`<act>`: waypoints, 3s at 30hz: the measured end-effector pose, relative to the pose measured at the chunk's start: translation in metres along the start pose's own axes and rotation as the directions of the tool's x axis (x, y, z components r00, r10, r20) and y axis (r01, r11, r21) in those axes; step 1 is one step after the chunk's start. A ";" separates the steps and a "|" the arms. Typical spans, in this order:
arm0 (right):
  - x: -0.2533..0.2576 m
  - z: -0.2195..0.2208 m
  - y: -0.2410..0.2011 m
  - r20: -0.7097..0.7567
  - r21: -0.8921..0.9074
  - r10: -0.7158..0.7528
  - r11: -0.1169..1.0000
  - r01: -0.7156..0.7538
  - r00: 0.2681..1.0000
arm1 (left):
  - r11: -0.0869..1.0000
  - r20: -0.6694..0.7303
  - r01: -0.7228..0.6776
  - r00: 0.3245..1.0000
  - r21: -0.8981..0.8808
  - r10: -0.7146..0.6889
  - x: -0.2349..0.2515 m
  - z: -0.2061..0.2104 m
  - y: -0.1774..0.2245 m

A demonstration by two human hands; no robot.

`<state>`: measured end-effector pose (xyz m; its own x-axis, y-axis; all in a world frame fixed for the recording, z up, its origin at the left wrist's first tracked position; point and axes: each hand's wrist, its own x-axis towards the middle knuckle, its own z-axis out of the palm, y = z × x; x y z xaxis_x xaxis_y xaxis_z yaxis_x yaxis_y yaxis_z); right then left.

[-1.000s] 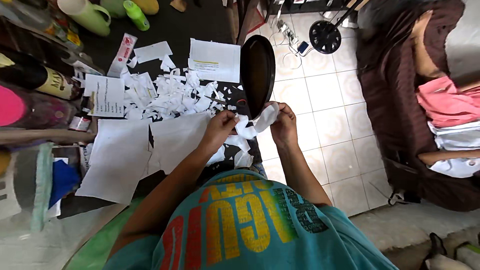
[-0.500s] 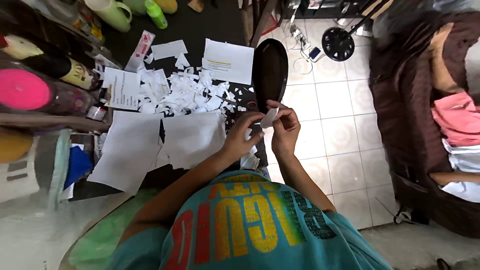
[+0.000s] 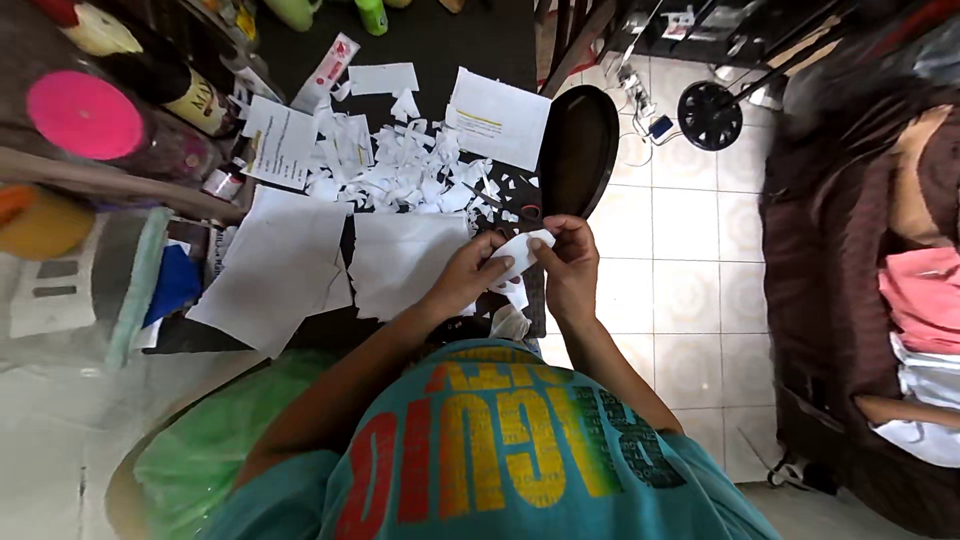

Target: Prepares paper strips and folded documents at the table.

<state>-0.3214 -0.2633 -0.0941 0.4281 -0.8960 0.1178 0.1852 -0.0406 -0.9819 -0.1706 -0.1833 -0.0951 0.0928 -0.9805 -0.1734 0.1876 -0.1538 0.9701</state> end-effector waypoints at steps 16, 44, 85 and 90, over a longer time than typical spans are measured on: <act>0.055 0.052 0.063 0.164 -0.385 0.260 0.905 -0.181 0.952 | 0.798 -0.382 0.293 0.920 0.526 -0.086 0.018 -0.128 -0.007; 0.053 0.049 0.097 0.391 -0.705 -0.029 0.634 0.320 0.920 | 0.643 -0.129 -0.057 0.962 0.764 0.239 0.014 -0.168 -0.040; 0.011 0.037 0.130 0.614 -0.585 -0.224 0.515 0.627 0.757 | 0.564 -0.297 0.102 0.917 0.819 0.266 -0.004 -0.143 -0.047; 0.014 0.036 0.132 0.617 -0.579 -0.233 0.512 0.634 0.752 | 0.612 -0.428 0.195 0.866 0.767 0.261 0.004 -0.134 -0.043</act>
<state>-0.2592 -0.2649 -0.2164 0.8240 -0.3916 0.4094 -0.1461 -0.8451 -0.5143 -0.0472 -0.1641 -0.1600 0.5474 -0.8363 0.0303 -0.6170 -0.3788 0.6898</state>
